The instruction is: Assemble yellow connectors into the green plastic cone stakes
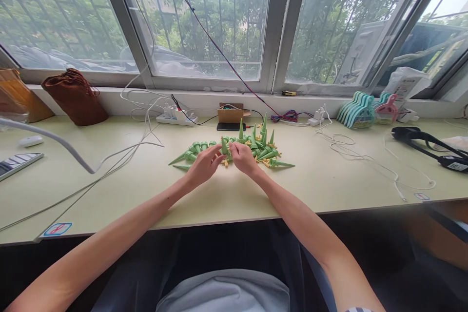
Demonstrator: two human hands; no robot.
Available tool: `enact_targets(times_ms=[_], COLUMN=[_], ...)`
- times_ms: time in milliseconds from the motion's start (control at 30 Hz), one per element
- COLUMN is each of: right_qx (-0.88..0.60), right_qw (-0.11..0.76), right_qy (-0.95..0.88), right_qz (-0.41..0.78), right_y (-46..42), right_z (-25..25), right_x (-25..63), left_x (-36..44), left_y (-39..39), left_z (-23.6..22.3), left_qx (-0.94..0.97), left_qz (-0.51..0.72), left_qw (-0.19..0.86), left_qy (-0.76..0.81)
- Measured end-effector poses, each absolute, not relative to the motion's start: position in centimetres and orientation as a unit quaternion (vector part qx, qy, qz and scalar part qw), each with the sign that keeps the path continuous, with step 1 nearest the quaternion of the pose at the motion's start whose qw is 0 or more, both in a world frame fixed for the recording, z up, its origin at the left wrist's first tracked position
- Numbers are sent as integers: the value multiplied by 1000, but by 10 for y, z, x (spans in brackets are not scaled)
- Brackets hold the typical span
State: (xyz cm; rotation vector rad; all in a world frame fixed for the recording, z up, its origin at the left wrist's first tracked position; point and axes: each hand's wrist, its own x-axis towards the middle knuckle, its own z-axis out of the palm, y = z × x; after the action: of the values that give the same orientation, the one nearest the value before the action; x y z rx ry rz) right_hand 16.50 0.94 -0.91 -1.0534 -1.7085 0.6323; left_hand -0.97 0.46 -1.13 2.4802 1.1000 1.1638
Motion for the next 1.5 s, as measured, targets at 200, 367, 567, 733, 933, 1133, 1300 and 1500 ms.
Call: enact_targets(times_ms=[200,367,567,733,933,1133,1300,1500], right_qx=[-430,-436,-420,-403,-391,-394,-396,-399], right_qw=[516,524,504,503,497,496,494,494], right_qy=[-697,-693,-730,-737,-746,-745,-745,-737], right_qz=[253,236,191,204,208,209,209,231], right_y=[11,10,7,7,8,7,8,10], right_z=[-9,-7,-5,-7,-10,-9,-9,-10], right_x=[165,166,166,166,167,167,167,168], left_x=[-3,1,2,1,-1,-4,-5,-6], left_y=[-1,-4,-5,-5,-3,-2,-3,1], left_z=[-6,0,9,9,7,6,4,-4], left_qx=[770,685,591,563,536,555,598,703], left_qz=[439,468,410,396,391,396,398,457], left_qw=[211,361,561,606,640,632,598,395], left_qy=[411,425,409,398,388,369,356,376])
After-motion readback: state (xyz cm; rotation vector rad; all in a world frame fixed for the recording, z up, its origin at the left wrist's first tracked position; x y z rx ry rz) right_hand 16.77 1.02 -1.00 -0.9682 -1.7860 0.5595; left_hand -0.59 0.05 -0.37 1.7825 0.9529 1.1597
